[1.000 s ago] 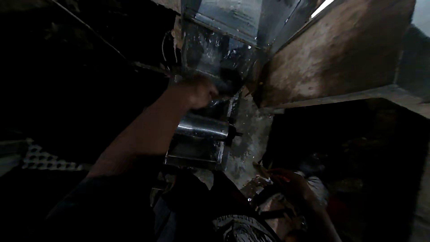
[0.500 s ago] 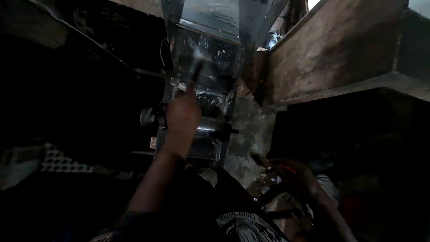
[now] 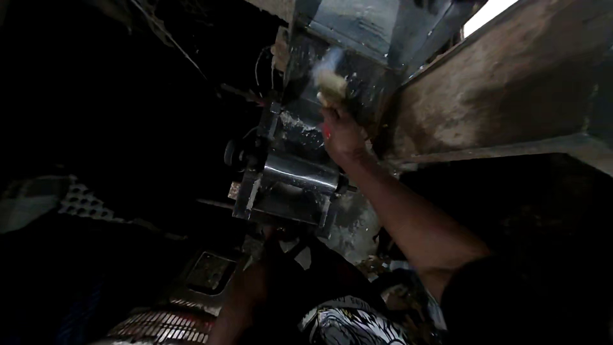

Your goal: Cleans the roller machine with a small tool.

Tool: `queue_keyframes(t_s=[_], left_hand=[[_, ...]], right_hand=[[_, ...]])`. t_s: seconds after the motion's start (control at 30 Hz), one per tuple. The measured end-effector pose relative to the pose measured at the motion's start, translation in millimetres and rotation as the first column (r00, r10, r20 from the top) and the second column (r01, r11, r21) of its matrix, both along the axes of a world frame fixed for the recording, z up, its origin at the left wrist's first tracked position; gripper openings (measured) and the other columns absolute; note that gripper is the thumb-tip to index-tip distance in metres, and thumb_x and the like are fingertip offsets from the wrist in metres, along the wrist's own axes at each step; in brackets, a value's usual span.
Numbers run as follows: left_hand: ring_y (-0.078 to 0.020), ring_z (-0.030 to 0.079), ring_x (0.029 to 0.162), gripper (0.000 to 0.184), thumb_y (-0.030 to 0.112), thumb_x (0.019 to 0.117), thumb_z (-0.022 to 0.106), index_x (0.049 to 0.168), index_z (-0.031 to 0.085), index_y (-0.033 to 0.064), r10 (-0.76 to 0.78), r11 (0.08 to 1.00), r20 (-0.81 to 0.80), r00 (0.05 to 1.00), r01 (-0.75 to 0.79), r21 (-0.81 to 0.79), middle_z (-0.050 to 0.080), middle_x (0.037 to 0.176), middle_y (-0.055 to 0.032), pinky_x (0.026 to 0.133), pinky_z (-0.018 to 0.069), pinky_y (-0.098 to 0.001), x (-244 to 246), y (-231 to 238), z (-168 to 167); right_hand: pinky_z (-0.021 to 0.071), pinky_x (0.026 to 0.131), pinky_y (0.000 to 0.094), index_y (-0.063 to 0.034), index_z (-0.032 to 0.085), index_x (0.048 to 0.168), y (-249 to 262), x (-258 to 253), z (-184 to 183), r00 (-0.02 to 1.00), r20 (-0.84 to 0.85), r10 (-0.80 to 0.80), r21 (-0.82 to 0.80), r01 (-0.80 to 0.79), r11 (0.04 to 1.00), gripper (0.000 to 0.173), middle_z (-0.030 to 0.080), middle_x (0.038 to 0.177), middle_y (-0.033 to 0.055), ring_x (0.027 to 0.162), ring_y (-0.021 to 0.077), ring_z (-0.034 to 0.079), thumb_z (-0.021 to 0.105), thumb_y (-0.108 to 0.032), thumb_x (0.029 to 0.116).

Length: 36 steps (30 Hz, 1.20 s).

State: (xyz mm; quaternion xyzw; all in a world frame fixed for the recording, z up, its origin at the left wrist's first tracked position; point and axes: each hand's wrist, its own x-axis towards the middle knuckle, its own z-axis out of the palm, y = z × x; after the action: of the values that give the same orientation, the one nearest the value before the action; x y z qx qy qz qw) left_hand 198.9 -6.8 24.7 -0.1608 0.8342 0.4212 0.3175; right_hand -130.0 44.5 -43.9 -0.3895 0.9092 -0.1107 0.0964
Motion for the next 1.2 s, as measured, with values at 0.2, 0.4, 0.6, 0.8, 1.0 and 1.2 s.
queue_keyframes(t_s=[0.2, 0.4, 0.6, 0.8, 1.0, 1.2], left_hand=[[-0.0357, 0.066, 0.114, 0.044, 0.039, 0.1042, 0.054, 0.136, 0.06, 0.0092, 0.037, 0.995, 0.447, 0.894, -0.076, 0.07, 0.068, 0.122, -0.0189, 0.098, 0.0514, -0.0544, 21.8, -3.9, -8.9], [-0.0337, 0.073, 0.096, 0.044, 0.027, 0.1045, 0.054, 0.148, 0.057, 0.0204, 0.423, 0.876, -0.12, 0.898, -0.439, -0.199, 0.072, 0.115, -0.0156, 0.081, 0.0605, -0.0557, 39.6, -25.1, -9.5], [-0.0428, 0.068, 0.101, 0.066, 0.014, 0.1024, 0.058, 0.162, 0.031, 0.0193, 0.512, 0.79, -0.076, 0.856, -0.503, -0.351, 0.057, 0.135, -0.026, 0.084, 0.057, -0.06, -94.7, -71.8, 18.2], [-0.0486, 0.063, 0.113, 0.067, 0.018, 0.0998, 0.058, 0.157, 0.029, -0.0017, 0.447, 0.816, 0.129, 0.885, -0.345, -0.463, 0.051, 0.139, -0.0335, 0.089, 0.0558, -0.0617, -228.8, -56.4, -31.1], [-0.0402, 0.068, 0.105, 0.064, 0.016, 0.0996, 0.056, 0.157, 0.031, 0.0016, 0.236, 0.897, 0.164, 0.958, -0.15, -0.416, 0.057, 0.133, -0.0272, 0.082, 0.0594, -0.0541, -249.7, 24.6, -32.8], [-0.0471, 0.063, 0.116, 0.055, 0.022, 0.1005, 0.059, 0.151, 0.045, 0.0071, 0.413, 0.798, 0.13, 0.901, -0.29, -0.529, 0.06, 0.132, -0.0291, 0.09, 0.0537, -0.0651, -237.6, -24.6, -35.4]], right_hand=[[0.05, 0.11, 0.0447, -0.0193, 0.067, 0.133, 4.0, 43.7, 17.1, 0.913, 0.262, 0.313, 0.1, -0.348, 0.932, 0.031, 0.056, 0.149, 0.0055, 0.134, 0.0256, 0.056, 0.06, -0.02, 0.1027], [0.0518, 0.107, 0.0457, -0.016, 0.063, 0.138, -4.7, 62.1, 11.4, 0.95, 0.182, 0.253, 0.045, -0.265, 0.963, 0.036, 0.05, 0.155, 0.0083, 0.134, 0.0289, 0.056, 0.06, -0.015, 0.102], [0.0553, 0.104, 0.0372, -0.0107, 0.065, 0.135, 74.7, 70.3, 51.2, 0.981, 0.168, 0.094, -0.307, -0.038, 0.951, 0.035, 0.055, 0.151, 0.009, 0.128, 0.0192, 0.062, 0.062, -0.011, 0.0999], [0.0569, 0.104, 0.0392, -0.0117, 0.067, 0.137, 201.7, 65.1, 58.5, 0.971, 0.186, -0.15, -0.303, 0.202, 0.931, 0.037, 0.063, 0.141, 0.0102, 0.127, 0.0208, 0.063, 0.059, -0.016, 0.1006], [0.0562, 0.104, 0.033, -0.0048, 0.068, 0.131, 278.1, 59.8, 45.3, 0.89, 0.305, -0.339, -0.299, 0.428, 0.853, 0.032, 0.065, 0.137, 0.0141, 0.126, 0.0191, 0.064, 0.059, -0.016, 0.1026], [0.0574, 0.1, 0.0304, -0.0072, 0.068, 0.131, 310.5, 59.3, 43.0, 0.857, 0.326, -0.399, -0.27, 0.489, 0.829, 0.031, 0.066, 0.137, 0.0127, 0.12, 0.0153, 0.067, 0.058, -0.016, 0.1027]])
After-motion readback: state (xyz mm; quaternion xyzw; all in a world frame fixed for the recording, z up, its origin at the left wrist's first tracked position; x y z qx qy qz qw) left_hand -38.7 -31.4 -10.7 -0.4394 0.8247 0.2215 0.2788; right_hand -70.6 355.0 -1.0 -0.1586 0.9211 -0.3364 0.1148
